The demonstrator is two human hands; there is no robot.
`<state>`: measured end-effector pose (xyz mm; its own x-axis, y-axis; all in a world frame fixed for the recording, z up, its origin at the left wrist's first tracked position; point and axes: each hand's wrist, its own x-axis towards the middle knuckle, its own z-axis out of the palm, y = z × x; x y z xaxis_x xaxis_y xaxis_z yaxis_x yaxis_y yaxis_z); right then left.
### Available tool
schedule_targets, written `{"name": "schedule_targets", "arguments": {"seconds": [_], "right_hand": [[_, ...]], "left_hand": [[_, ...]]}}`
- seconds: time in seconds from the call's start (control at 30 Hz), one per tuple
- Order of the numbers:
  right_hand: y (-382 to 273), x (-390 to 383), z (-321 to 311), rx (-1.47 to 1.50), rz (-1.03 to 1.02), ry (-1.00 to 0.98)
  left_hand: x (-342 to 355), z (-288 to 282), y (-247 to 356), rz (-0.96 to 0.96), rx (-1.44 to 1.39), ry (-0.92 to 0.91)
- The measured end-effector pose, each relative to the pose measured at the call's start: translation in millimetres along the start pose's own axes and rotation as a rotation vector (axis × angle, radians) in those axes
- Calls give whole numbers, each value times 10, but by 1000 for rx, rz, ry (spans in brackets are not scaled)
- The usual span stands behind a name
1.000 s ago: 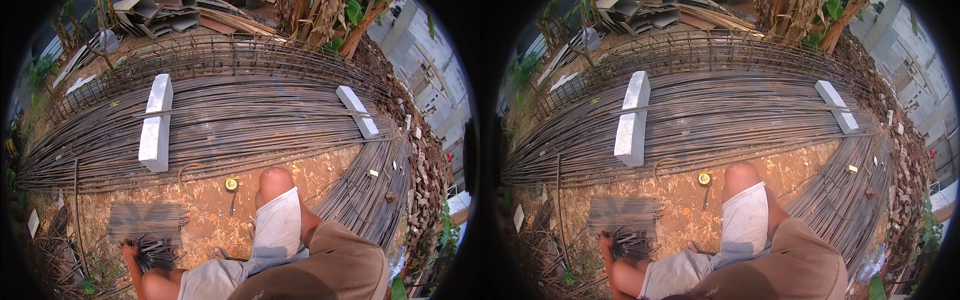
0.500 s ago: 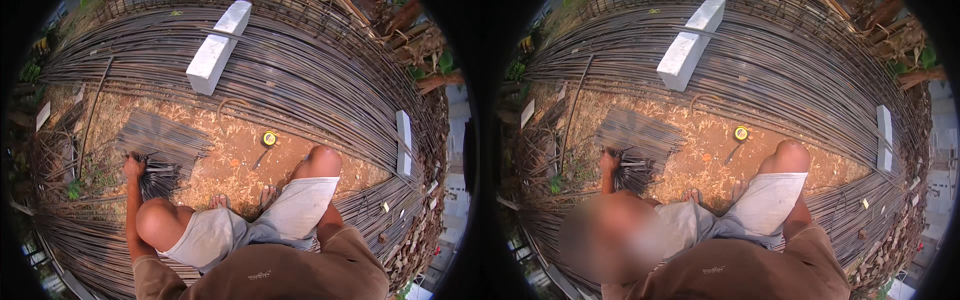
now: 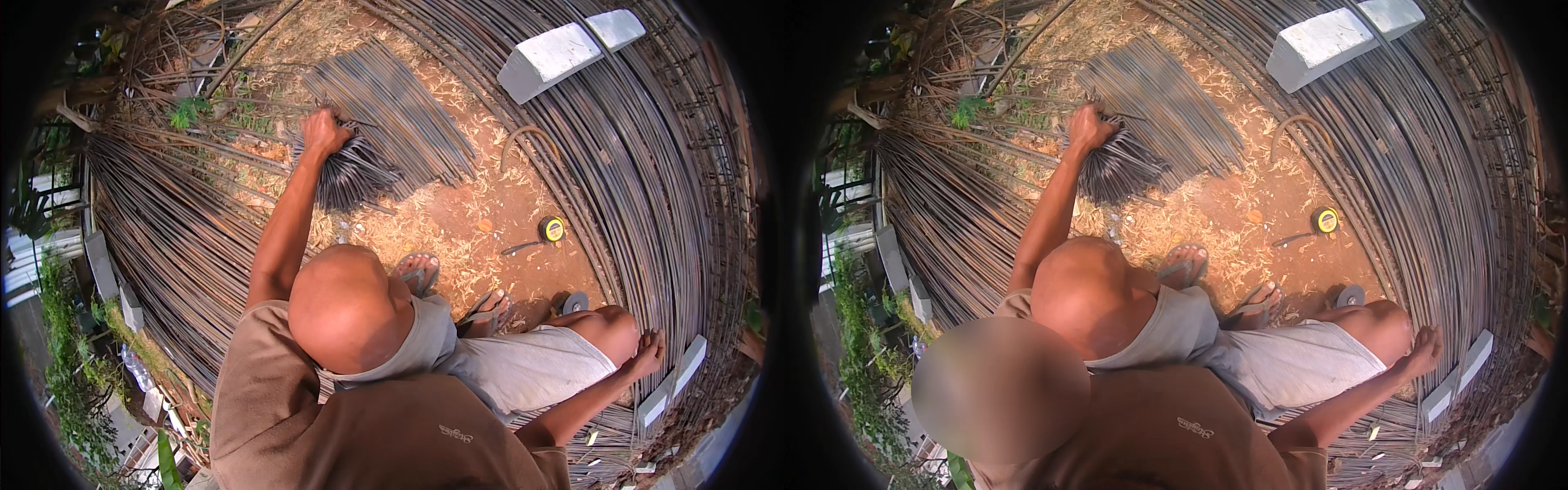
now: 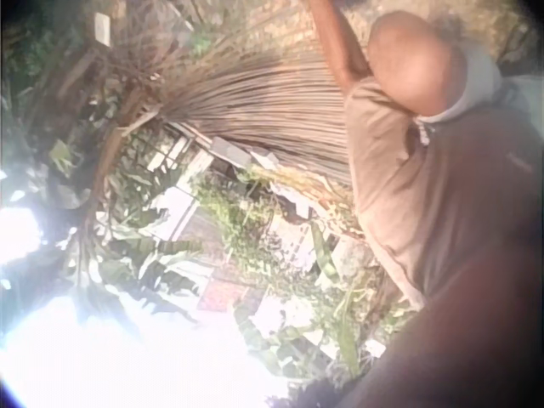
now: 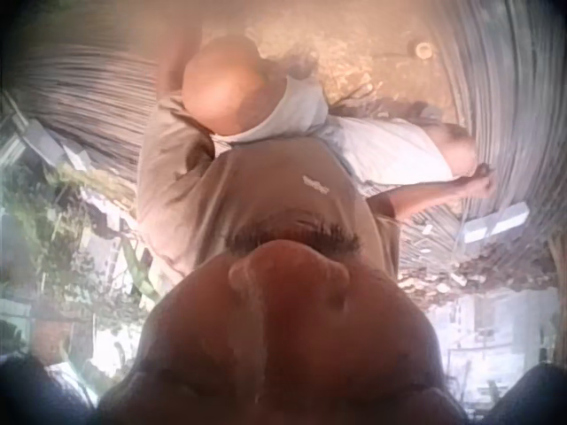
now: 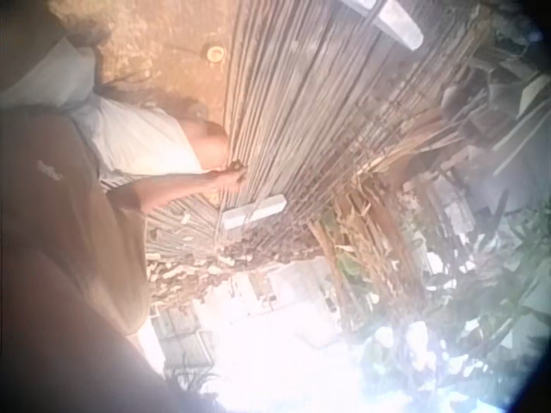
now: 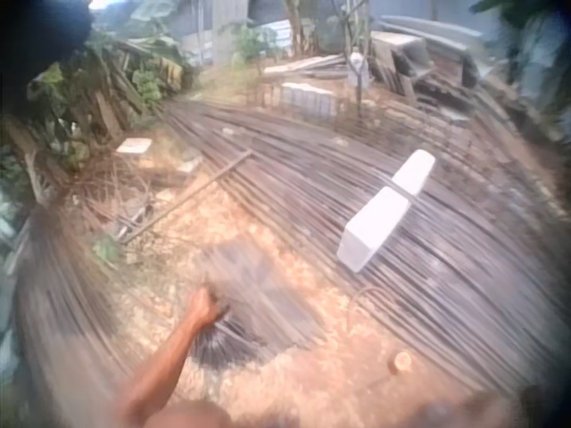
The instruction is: The person uses an angle grinder to cut long metal rods on the ground, then gathers and organizes the cut pieces. The person sits on the ground while cutting and later walks to retrieve more rods before returning to continue cutting and bundling them.
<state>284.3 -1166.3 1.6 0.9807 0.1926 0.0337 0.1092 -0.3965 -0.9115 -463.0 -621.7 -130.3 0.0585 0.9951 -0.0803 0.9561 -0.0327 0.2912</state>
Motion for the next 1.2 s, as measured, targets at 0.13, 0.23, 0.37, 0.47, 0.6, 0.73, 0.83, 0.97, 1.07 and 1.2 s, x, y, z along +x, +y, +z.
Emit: {"name": "schedule_targets", "arguments": {"seconds": [0.13, 0.23, 0.37, 0.47, 0.6, 0.73, 0.83, 0.97, 1.07, 1.2], "right_hand": [[-1515, -285, 657, 23, -341, -104], [-1941, -791, 1285, -28, -292, -293], [-1636, -1872, 2939, -125, -121, -986], [-1191, -3032, 3964, -233, -37, -1490], [-857, -4541, 4546, -238, -242, -1806], [-703, -5172, 4639, -426, -277, -1830], [-402, -5082, 4589, -402, -359, -1960], [-158, -5252, 4382, -119, 110, -1908], [-31, -5312, 4334, -239, 428, -1798], [-54, -5291, 4404, -451, 344, -1869]], "left_hand": [[-1218, -254, -234, 67, -222, 285], [-1850, -378, -224, 153, -441, 406], [-2387, -364, -393, 73, -463, 534], [-2596, -310, -519, -13, -472, 582], [-2847, -315, -419, -50, -453, 588], [-3249, -247, -354, -102, -390, 531], [-3511, -359, -309, -37, -429, 425], [-3846, -610, -481, -111, -343, 330], [-3737, -857, -822, -282, -240, 439], [-2810, -1207, -934, -486, -259, 269]]}}
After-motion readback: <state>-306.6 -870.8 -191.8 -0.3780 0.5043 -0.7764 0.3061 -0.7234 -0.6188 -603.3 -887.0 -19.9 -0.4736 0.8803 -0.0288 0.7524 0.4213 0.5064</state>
